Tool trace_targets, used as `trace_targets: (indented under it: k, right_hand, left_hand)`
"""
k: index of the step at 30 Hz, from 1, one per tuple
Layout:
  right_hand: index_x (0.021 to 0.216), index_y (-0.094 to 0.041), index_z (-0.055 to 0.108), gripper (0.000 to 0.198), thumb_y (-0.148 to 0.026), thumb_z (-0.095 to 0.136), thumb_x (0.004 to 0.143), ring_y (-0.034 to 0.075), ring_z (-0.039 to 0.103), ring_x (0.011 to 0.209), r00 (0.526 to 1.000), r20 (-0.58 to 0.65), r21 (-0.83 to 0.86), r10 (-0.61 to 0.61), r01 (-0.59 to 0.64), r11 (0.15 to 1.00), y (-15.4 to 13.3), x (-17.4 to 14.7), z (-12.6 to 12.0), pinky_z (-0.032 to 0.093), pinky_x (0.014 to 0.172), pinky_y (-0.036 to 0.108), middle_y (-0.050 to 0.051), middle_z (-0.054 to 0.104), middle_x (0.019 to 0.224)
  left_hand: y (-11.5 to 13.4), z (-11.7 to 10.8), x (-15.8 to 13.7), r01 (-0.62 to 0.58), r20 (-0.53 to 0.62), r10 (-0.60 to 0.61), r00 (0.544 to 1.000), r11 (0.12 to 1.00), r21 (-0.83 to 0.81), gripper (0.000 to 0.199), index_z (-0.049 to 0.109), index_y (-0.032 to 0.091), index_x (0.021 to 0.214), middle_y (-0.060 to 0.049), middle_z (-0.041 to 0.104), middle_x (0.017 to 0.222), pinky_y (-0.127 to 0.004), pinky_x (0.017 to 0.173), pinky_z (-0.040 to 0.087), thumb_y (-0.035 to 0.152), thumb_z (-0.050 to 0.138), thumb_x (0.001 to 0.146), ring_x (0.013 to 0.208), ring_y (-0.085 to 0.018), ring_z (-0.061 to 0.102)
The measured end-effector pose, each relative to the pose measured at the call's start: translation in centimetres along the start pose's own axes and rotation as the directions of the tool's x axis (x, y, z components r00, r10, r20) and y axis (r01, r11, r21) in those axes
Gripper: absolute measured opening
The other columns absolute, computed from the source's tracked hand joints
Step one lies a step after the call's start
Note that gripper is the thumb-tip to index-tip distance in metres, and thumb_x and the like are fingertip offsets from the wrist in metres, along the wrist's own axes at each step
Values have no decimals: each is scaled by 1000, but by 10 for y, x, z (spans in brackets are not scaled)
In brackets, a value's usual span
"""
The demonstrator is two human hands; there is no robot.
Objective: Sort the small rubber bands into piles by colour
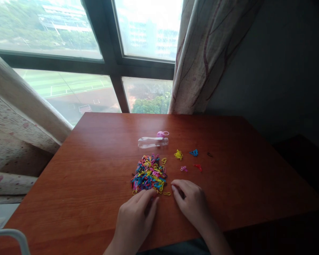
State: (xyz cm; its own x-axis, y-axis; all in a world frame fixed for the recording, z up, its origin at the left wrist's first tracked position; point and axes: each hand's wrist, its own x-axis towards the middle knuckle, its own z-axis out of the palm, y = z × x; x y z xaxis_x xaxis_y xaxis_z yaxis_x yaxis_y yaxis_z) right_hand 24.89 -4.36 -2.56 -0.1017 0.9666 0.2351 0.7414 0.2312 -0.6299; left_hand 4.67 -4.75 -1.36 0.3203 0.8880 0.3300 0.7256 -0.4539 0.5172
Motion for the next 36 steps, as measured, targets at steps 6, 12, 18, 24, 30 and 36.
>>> trace_targets:
  k: [6,12,18,24,30,36]
  right_hand:
    - [92,-22,68,18,-18,50,93,19,68,79,1000,-14,1,-10,10,1000,0,1,0,49,74,27,4,73,87]
    - [92,-23,67,17,-17,51,92,19,68,79,1000,-10,-2,-2,2,1000,0,0,0,49,75,27,4,73,87]
    - [92,-23,68,18,-18,50,93,19,68,79,1000,-12,4,-5,5,1000,1,0,0,50,76,28,4,73,88]
    - [92,-23,68,18,-18,50,92,19,68,79,1000,-12,1,0,0,1000,1,1,0,50,75,27,5,73,87]
    - [90,-23,68,18,-17,51,92,18,68,77,999,-28,-12,-19,19,1000,1,1,1,50,74,26,4,73,86]
    - [90,-23,67,17,-17,51,91,18,68,75,1000,-25,-7,-10,10,1000,0,1,0,49,72,26,3,72,85]
  left_hand:
    - [1,2,4,-19,2,19,1000,996,90,18,63,24,98,1,73,82,-25,59,52,27,45,97,67,-16,71]
    - [2,3,4,-35,-9,36,999,989,145,20,63,24,100,1,72,79,-25,56,49,27,43,98,65,-16,70]
    - [2,1,4,-12,-31,16,999,989,147,19,63,24,94,1,73,80,-25,59,48,28,45,97,66,-16,70]
    - [2,0,2,23,-30,-18,999,988,153,19,63,24,91,2,73,80,-27,59,50,29,45,96,67,-18,70]
    - [2,-1,1,21,-80,-13,997,994,104,18,65,23,92,0,74,79,-24,59,50,27,47,95,67,-16,71]
    - [0,-4,-2,47,-153,-55,987,997,-57,12,65,22,93,1,72,76,-19,58,51,25,54,93,61,-12,68]
